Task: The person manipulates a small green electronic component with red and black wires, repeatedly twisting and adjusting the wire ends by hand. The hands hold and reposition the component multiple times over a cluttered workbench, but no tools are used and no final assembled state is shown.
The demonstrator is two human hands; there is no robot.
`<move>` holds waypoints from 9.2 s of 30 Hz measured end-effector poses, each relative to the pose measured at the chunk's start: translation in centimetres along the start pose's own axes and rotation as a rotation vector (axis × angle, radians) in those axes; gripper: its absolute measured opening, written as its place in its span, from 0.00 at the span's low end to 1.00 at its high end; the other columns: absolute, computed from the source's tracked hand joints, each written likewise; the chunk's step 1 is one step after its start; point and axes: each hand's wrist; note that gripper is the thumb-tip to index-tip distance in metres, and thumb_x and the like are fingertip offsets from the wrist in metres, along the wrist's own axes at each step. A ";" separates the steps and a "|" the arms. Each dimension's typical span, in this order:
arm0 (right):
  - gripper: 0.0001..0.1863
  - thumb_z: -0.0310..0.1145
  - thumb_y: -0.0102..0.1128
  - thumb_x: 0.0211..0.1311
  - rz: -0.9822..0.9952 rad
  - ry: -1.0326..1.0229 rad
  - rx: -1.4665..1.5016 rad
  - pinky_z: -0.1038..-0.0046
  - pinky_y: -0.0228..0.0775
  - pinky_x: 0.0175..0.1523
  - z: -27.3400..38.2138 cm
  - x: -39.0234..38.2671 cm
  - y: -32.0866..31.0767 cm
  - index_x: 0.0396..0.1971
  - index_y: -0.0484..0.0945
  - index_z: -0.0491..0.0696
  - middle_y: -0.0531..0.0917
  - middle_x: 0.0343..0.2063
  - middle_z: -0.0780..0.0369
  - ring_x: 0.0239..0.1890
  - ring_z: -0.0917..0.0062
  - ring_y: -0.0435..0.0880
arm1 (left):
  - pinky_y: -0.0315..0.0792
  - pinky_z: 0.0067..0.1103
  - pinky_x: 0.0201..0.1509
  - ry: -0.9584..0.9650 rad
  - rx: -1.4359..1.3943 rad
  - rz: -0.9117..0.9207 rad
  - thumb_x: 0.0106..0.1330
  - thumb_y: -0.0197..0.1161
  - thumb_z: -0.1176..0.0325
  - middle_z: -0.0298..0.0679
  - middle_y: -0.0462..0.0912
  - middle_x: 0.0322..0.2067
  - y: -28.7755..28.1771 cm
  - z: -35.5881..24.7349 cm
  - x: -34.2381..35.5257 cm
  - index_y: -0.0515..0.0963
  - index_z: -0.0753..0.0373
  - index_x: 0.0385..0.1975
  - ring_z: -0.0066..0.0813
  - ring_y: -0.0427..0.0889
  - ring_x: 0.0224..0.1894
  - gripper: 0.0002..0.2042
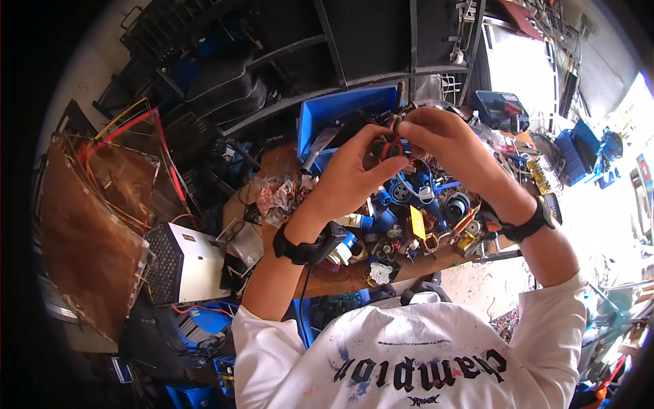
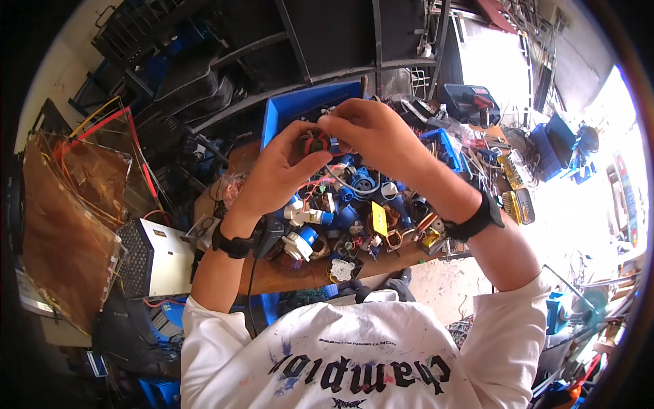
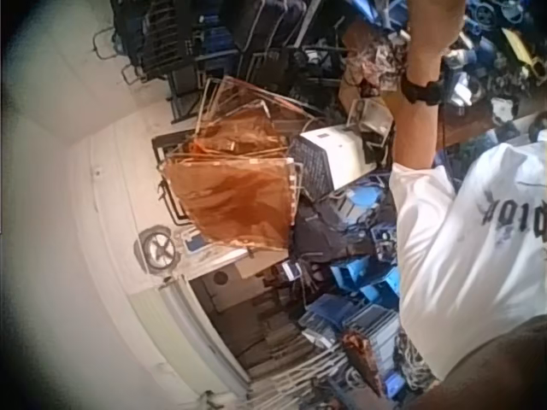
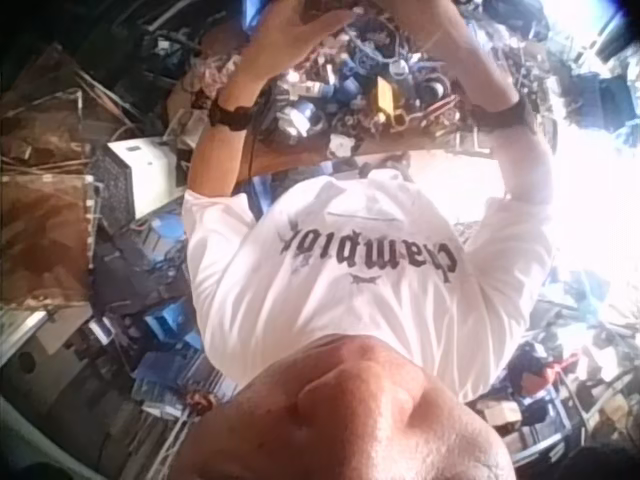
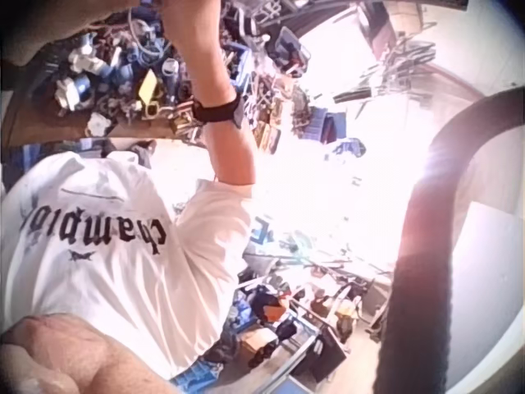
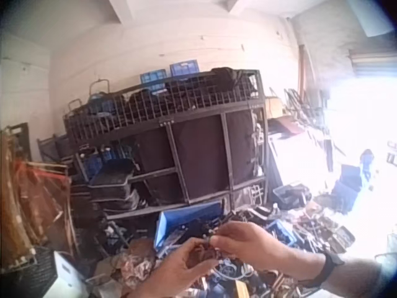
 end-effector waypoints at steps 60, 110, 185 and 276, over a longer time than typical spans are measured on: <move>0.12 0.34 0.57 0.71 -0.300 -0.306 0.321 0.80 0.69 0.40 0.7 -2.2 -5.5 0.33 0.81 0.41 0.80 0.26 0.66 0.30 0.84 0.77 | 0.68 0.31 0.38 0.460 0.675 -0.303 0.60 0.66 0.72 0.41 0.77 0.32 1.2 -0.6 -2.3 0.72 0.64 0.44 0.39 0.77 0.31 0.14; 0.08 0.34 0.65 0.58 0.046 -0.520 -0.684 0.61 0.70 0.32 2.3 -5.2 -2.2 0.27 0.78 0.46 0.78 0.24 0.59 0.29 0.58 0.81 | 0.68 0.30 0.35 0.406 0.820 -0.098 0.58 0.66 0.72 0.41 0.75 0.32 1.7 -0.8 -4.0 0.72 0.65 0.45 0.38 0.77 0.31 0.16; 0.07 0.33 0.61 0.62 -0.138 -0.556 -0.583 0.59 0.68 0.55 -9.6 -3.3 6.3 0.33 0.73 0.47 0.80 0.31 0.59 0.38 0.61 0.80 | 0.65 0.20 0.45 0.346 -0.514 -0.212 0.71 0.60 0.59 0.36 0.69 0.41 2.7 1.0 -3.0 0.62 0.63 0.58 0.22 0.69 0.39 0.22; 0.07 0.27 0.69 0.56 -0.269 -0.464 -0.271 0.69 0.75 0.35 -4.9 -4.1 4.5 0.34 0.82 0.43 0.79 0.30 0.59 0.30 0.64 0.83 | 0.75 0.29 0.56 -0.206 -0.927 -0.199 0.66 0.66 0.59 0.38 0.80 0.51 0.1 0.7 -4.3 0.79 0.60 0.48 0.29 0.78 0.53 0.15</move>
Point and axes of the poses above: each hand's wrist, its own x-axis towards the middle knuckle, its own y-axis out of the palm, z = x × y
